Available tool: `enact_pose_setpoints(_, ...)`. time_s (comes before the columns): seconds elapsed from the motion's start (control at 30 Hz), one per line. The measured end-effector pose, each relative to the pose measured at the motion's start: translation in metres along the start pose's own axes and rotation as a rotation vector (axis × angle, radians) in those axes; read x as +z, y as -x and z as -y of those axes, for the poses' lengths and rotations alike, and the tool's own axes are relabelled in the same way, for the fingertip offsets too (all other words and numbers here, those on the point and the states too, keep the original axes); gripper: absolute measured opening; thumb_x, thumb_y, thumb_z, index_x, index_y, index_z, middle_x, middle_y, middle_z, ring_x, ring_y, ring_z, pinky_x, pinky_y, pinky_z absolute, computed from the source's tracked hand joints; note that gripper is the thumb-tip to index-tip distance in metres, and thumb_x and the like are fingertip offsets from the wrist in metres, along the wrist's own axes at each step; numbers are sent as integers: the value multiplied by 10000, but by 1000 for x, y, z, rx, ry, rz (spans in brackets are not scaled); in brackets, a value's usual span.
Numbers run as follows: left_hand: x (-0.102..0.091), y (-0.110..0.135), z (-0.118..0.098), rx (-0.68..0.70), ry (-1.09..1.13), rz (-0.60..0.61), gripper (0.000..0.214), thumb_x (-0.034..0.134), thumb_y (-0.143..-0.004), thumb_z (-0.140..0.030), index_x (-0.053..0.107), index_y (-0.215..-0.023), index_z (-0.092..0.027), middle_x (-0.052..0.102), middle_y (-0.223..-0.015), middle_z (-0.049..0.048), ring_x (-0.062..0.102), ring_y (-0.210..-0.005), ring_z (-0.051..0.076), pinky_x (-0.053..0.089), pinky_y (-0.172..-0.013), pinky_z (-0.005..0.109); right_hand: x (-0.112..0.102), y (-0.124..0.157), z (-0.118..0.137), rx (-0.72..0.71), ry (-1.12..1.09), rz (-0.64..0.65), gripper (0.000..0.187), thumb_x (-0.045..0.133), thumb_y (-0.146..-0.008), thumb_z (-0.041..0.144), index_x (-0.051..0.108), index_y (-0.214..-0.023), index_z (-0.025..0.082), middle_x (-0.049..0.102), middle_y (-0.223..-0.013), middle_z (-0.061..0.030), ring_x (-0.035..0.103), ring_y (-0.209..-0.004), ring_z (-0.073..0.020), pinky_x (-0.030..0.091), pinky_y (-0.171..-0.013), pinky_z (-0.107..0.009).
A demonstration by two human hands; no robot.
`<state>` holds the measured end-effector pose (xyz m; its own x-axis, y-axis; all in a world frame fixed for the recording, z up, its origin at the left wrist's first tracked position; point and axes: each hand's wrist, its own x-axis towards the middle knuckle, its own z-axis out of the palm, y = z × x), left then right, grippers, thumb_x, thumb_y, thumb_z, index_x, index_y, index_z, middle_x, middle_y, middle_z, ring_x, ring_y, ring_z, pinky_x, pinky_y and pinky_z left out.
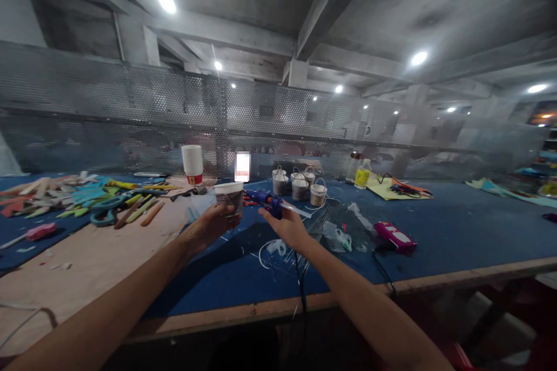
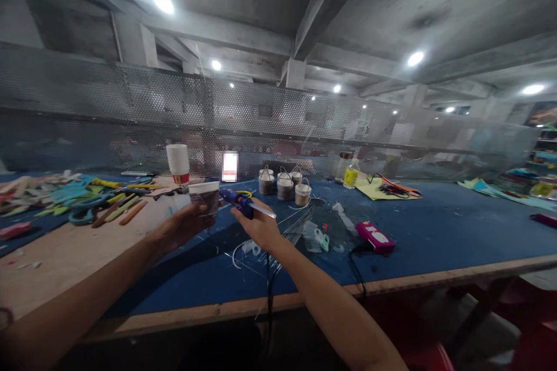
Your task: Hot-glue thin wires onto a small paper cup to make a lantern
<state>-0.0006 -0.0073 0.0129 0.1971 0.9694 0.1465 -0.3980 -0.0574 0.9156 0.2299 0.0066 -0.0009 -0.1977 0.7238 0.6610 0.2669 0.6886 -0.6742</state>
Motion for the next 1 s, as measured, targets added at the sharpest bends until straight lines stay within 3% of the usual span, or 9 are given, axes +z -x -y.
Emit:
enact_pose_setpoints(0.43,4,4,0,-19,3,8,308,829,-751,-221,798,-1056,-210,782,-1063,65,680,-905,203,521,-834,309,3,1,6,-42,-149,39,458,714,-890,543,728,-1167,179,766,-1061,-77,705,-996,-252,575,-903,-360)
enact_pose_setpoints(0.6,7,3,-1,-15,9,-55,251,841,-724,-204,793,-970,-194,783,-930,54,675,-809,207,517,-783,323,-3,1,10,123,-5,4,432,658,-904,624,716,-914,196,686,-688,-18,649,-651,-203,531,-645,-307)
enact_pose_setpoints(0.7,8,3,-3,-16,18,-100,254,818,-761,-192,782,-1012,-175,790,-961,66,685,-812,196,525,-763,310,-9,-2,7,194,234,-21,399,616,-945,587,676,-1072,214,735,-829,-46,703,-783,-239,528,-739,-333)
enact_pose_setpoints(0.83,7,3,-4,-20,34,-132,204,750,-809,-175,768,-1013,-165,794,-923,69,722,-828,207,556,-744,308,-7,-5,-2,316,546,124,426,533,-1011,433,538,-1344,169,731,-1189,-157,726,-1039,-291,512,-882,-382)
enact_pose_setpoints(0.9,6,2,-4,-22,52,-140,193,732,-807,-160,764,-997,-171,797,-882,61,737,-805,216,571,-725,314,0,-4,-7,323,631,200,419,511,-1016,363,512,-1373,143,678,-1319,-189,698,-1142,-299,499,-939,-391)
enact_pose_setpoints(1.0,6,1,-3,-18,68,-117,211,749,-803,-143,756,-1011,-176,811,-913,57,758,-814,221,586,-738,315,14,0,-15,293,774,313,382,515,-1015,341,555,-1320,114,668,-1315,-209,661,-1200,-324,475,-997,-437)
